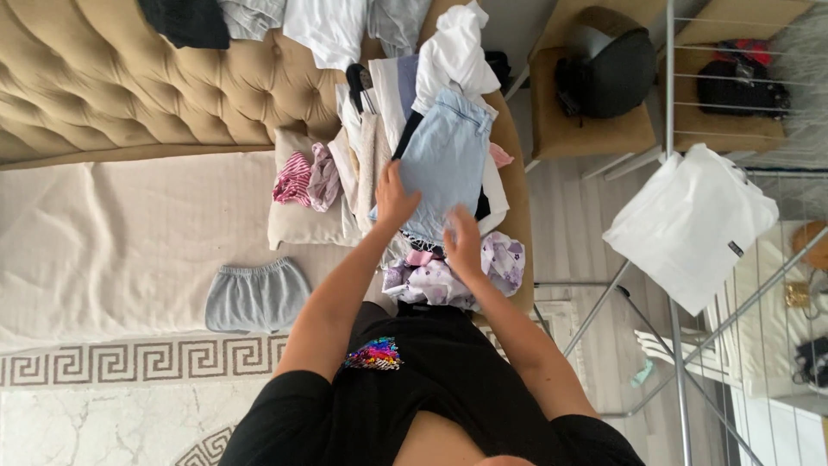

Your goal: The recorder folds several items of clothing, including denim shorts, a white t-shirt, and a patterned skirt, on a beige tufted couch.

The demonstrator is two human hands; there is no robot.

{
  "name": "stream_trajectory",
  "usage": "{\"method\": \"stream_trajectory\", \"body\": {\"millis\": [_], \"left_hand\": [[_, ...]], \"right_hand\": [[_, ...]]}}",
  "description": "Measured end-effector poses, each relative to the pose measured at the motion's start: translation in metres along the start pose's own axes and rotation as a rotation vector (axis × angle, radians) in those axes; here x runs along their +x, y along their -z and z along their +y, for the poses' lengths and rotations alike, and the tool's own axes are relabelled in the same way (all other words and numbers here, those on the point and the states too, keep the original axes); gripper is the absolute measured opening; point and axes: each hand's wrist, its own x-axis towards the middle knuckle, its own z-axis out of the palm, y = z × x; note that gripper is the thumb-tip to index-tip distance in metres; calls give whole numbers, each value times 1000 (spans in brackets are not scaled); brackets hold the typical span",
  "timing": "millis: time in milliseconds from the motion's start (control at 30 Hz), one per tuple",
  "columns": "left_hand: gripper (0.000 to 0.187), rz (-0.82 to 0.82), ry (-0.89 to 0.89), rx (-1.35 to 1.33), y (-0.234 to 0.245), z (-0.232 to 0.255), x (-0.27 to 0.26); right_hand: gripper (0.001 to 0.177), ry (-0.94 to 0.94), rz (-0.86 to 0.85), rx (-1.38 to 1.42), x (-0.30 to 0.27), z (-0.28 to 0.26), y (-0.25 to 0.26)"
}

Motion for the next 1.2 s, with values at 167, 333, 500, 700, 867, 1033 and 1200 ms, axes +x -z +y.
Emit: {"method": "stream_trajectory", "body": {"millis": [167, 333, 500, 700, 867, 1033, 1200], "left_hand": [[81, -93, 91, 17, 10, 34, 31], [72, -231, 138, -130, 25, 64, 32], [78, -594, 260, -915, 48, 74, 23], [103, -756, 237, -959, 136, 81, 18], [106, -696, 245, -1093, 186, 36, 41], [102, -604, 198, -1004, 255, 2, 78], [98, -366, 14, -647, 303, -52, 137]], "right_hand": [[59, -326, 248, 236, 40, 51, -19], [67, -636, 222, 480, 60, 75, -20], [72, -794, 68, 915, 78, 29, 26], [81, -885, -359, 1553, 92, -45, 43], [77, -799, -445, 1721, 116, -62, -12], [65, -731, -310, 1611, 193, -125, -31], [63, -586, -143, 1317, 286, -147, -87]]}}
